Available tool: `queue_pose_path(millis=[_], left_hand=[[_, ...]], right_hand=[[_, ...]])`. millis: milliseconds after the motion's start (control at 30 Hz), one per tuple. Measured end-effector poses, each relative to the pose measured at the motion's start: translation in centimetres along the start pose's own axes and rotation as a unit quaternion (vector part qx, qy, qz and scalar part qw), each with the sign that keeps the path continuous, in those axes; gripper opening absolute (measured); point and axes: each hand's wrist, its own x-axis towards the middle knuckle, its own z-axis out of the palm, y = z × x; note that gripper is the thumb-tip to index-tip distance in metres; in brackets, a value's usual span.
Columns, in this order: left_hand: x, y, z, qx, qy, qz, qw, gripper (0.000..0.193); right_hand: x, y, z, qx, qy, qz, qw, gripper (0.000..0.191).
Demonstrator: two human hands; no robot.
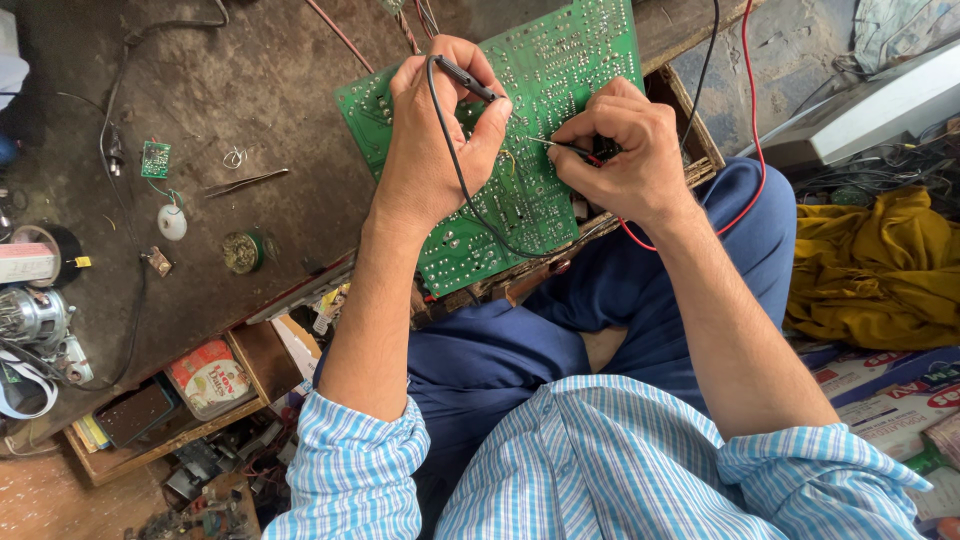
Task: The person sits on the floor holding a large green circuit board and tests its solder joints using multimeter probes. They then solder joints on the board with a soldering iron and finally brush flux residue off the board with a brush.
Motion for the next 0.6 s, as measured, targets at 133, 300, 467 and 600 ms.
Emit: queue_pose_path(millis=[133, 300, 467, 600], left_hand=[[-0.02, 0.0, -0.02, -0.004, -0.001, -0.001, 1.0, 0.018], [-0.05, -0.07, 0.04, 0.002, 0.001, 0.007, 1.0, 0.018], [0.11, 0.05, -0.08, -0.012, -0.002, -0.001, 1.0, 0.018], [0.15, 0.76, -0.42, -0.01, 0.008, 0.014, 1.0, 0.017]], right_hand=[[0.04, 0.04, 0.09, -0.004, 0.004, -0.005, 1.0, 0.014], [0.04, 0.06, 0.16, -0.008, 0.004, -0.021, 1.0, 0.017], [0.07, -0.06, 0.14, -0.008, 0.006, -0.012, 1.0, 0.016], [0.09, -0.09, 0.01, -0.003, -0.003, 0.003, 1.0, 0.016]])
